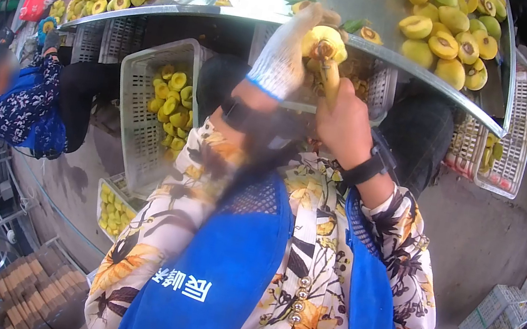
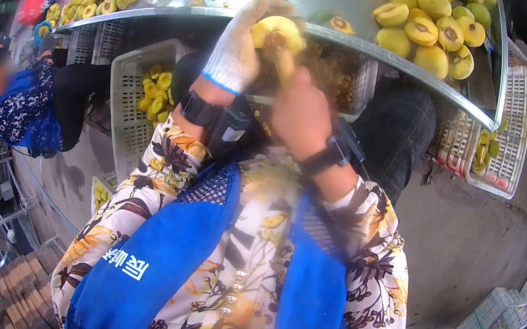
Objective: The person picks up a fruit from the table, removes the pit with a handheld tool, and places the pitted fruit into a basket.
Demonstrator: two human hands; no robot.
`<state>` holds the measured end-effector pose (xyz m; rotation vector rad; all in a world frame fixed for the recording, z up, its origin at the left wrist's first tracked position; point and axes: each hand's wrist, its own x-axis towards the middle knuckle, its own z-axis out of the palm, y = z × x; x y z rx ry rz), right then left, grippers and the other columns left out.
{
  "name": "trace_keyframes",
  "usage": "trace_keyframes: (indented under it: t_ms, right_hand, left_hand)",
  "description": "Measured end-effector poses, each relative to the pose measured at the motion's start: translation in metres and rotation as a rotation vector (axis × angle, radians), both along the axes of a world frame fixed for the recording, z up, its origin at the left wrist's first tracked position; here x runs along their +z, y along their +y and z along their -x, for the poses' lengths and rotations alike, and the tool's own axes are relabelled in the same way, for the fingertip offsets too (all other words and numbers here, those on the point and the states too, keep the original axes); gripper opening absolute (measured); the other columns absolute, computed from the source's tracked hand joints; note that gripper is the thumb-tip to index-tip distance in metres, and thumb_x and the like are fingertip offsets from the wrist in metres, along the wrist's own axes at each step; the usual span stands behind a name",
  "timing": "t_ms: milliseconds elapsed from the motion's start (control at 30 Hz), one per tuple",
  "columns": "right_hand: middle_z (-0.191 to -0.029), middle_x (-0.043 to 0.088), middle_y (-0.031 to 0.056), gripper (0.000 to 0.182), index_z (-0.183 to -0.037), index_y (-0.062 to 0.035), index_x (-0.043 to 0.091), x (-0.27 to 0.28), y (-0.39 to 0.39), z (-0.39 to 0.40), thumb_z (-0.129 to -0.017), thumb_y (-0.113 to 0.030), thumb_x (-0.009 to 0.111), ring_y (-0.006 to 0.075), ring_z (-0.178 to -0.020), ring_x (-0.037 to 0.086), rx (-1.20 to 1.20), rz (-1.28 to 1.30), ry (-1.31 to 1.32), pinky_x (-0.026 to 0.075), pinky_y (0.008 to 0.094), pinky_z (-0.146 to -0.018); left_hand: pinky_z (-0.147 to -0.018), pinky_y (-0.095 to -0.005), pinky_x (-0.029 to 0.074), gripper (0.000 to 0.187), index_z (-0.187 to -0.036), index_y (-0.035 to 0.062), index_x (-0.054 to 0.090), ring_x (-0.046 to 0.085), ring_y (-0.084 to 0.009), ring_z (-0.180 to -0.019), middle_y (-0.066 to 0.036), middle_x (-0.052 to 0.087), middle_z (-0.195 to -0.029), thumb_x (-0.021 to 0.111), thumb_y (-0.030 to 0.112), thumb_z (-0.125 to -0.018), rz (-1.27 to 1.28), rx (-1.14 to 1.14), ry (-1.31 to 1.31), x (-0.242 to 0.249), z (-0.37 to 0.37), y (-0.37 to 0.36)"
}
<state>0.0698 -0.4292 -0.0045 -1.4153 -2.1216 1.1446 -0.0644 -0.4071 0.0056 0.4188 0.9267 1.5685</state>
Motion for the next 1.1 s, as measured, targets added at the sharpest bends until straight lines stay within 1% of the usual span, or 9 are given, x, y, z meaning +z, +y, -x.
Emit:
trace_keyframes:
  t_ms: [200,367,467,600,767,900,1000,1067,1100]
  right_hand:
    - [-0.071,0.059,0.0253,0.025,-0.095,0.0046,0.048,-0.009,-0.004,0.003,-0.081,-0.016,0.053,0.0410,-0.065,0.059,0.026,0.096,0.141,0.047,0.0416,-0.060]
    - [-0.067,0.058,0.0203,0.020,-0.091,0.0040,0.049,-0.011,-0.007,0.002,-0.080,-0.013,0.050,0.0263,-0.054,0.061,0.013,0.186,0.114,0.047,0.0352,-0.052]
    - [-0.065,0.058,0.0166,0.020,-0.091,0.0047,0.048,-0.018,-0.006,-0.002,-0.080,-0.012,0.050,0.0214,-0.051,0.059,0.056,0.240,0.156,0.046,0.0333,-0.049]
    - [-0.063,0.056,0.0103,0.018,-0.091,0.0037,0.047,-0.007,-0.004,0.000,-0.080,-0.011,0.052,0.0154,-0.048,0.054,0.076,0.379,0.211,0.044,0.0306,-0.045]
    - [-0.062,0.051,0.0048,0.012,-0.091,-0.0021,0.049,0.005,0.001,-0.008,-0.080,-0.008,0.050,0.0132,-0.045,0.048,0.067,0.863,0.434,0.040,0.0288,-0.040]
    - [-0.061,0.044,-0.0006,0.008,-0.091,-0.0058,0.048,0.006,0.003,-0.013,-0.083,-0.006,0.049,0.0075,-0.041,0.040,0.079,1.220,0.618,0.032,0.0242,-0.035]
    - [-0.061,0.045,0.0006,0.009,-0.091,-0.0053,0.048,-0.008,0.005,-0.015,-0.082,-0.007,0.052,0.0077,-0.041,0.039,0.096,1.428,0.787,0.032,0.0241,-0.035]
    - [-0.062,0.045,0.0007,0.010,-0.091,-0.0055,0.049,-0.004,-0.005,-0.007,-0.083,-0.008,0.053,0.0083,-0.041,0.040,0.124,1.213,0.724,0.033,0.0243,-0.036]
    - [-0.062,0.046,0.0008,0.010,-0.091,-0.0056,0.049,-0.002,-0.006,-0.004,-0.083,-0.009,0.054,0.0087,-0.041,0.040,0.141,1.101,0.691,0.034,0.0244,-0.036]
  left_hand:
    - [-0.051,-0.0361,0.049,0.034,-0.092,0.0049,0.052,0.059,-0.0256,-0.062,-0.012,0.059,-0.079,0.051,0.038,-0.090,0.202,0.019,-0.030,-0.014,0.001,-0.006]
    - [-0.048,-0.0334,0.046,0.033,-0.086,0.0041,0.053,0.057,-0.0258,-0.055,-0.013,0.058,-0.071,0.049,0.036,-0.091,0.363,0.006,-0.160,-0.006,-0.003,0.000]
    - [-0.049,-0.0309,0.046,0.034,-0.086,0.0017,0.054,0.057,-0.0248,-0.053,-0.014,0.059,-0.072,0.051,0.035,-0.090,0.121,0.098,0.313,-0.012,-0.010,-0.006]
    - [-0.050,-0.0304,0.048,0.032,-0.087,-0.0007,0.055,0.058,-0.0237,-0.055,-0.016,0.061,-0.074,0.053,0.032,-0.090,0.214,-0.073,-0.019,-0.015,0.000,-0.004]
    - [-0.047,-0.0311,0.049,0.038,-0.090,0.0005,0.057,0.062,-0.0230,-0.062,-0.017,0.063,-0.080,0.051,0.038,-0.090,0.127,-0.202,-0.094,-0.024,0.005,-0.002]
    - [-0.045,-0.0318,0.049,0.034,-0.087,-0.0018,0.058,0.059,-0.0231,-0.055,-0.017,0.062,-0.076,0.053,0.031,-0.090,0.191,-0.174,0.224,-0.014,0.001,0.000]
    - [-0.043,-0.0311,0.048,0.033,-0.091,0.0022,0.052,0.059,-0.0253,-0.054,-0.015,0.060,-0.073,0.050,0.036,-0.091,0.256,0.008,-0.019,-0.012,0.000,0.005]
    - [-0.045,-0.0330,0.049,0.033,-0.094,0.0060,0.047,0.060,-0.0281,-0.056,-0.014,0.059,-0.075,0.044,0.039,-0.092,0.277,0.060,-0.291,-0.037,0.019,0.007]
    - [-0.049,-0.0365,0.051,0.034,-0.097,0.0056,0.048,0.061,-0.0301,-0.063,-0.014,0.059,-0.079,0.042,0.039,-0.093,0.197,0.163,-0.203,-0.037,0.032,-0.004]
